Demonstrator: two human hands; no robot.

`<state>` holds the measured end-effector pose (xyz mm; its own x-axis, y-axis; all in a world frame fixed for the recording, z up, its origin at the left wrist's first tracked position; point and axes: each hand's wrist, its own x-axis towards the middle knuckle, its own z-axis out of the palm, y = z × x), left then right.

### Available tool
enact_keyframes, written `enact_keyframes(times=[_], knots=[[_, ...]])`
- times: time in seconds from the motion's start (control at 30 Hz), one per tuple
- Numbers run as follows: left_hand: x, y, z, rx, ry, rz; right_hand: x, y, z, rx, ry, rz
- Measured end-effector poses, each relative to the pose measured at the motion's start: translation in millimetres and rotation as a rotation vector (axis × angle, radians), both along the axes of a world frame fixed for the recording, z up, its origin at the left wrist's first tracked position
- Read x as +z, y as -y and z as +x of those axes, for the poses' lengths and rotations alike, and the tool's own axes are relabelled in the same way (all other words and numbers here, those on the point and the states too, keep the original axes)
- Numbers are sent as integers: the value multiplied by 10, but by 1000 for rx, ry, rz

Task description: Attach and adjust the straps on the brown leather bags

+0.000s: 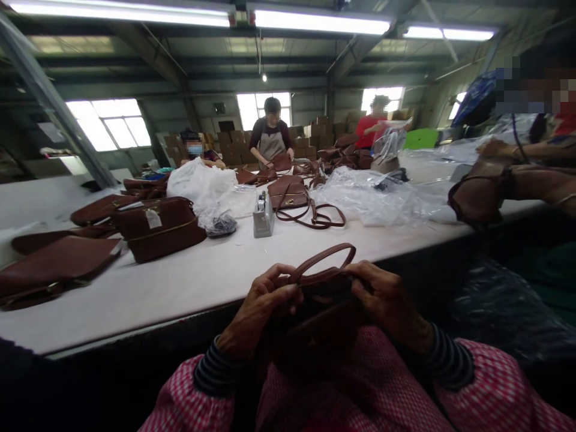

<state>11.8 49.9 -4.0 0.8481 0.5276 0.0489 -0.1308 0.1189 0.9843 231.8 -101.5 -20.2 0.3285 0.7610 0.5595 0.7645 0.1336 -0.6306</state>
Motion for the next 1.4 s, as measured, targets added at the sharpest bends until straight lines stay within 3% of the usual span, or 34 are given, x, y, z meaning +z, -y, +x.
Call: enact_keyframes(times=[0.23,0.37,0.47,0.67,0.83,1.0,1.17,1.27,1.4], knots=[[88,-14,88,79,-111,213,231,-1,56,312,-594,-367],[137,-30,162,133,-170,406,402,-49,40,404,-610,-459],[156,-43,191,134,-179,412,437,-130,32,468,-622,-456],[234,-91,210,-54,-191,359,425,-247,30,504,-670,-407],[232,-23,273,48,-125,317,393,-239,26,436,-577,-360],[131,99,275,196,-2,228,243,-177,76,345,-477,-246],[67,63,189,404,146,158,29,-9,297,126,-386,-216],[56,-4,126,487,235,78,-163,122,470,-82,-470,-133],[56,-92,21,581,294,4,-491,325,658,-318,-787,1]])
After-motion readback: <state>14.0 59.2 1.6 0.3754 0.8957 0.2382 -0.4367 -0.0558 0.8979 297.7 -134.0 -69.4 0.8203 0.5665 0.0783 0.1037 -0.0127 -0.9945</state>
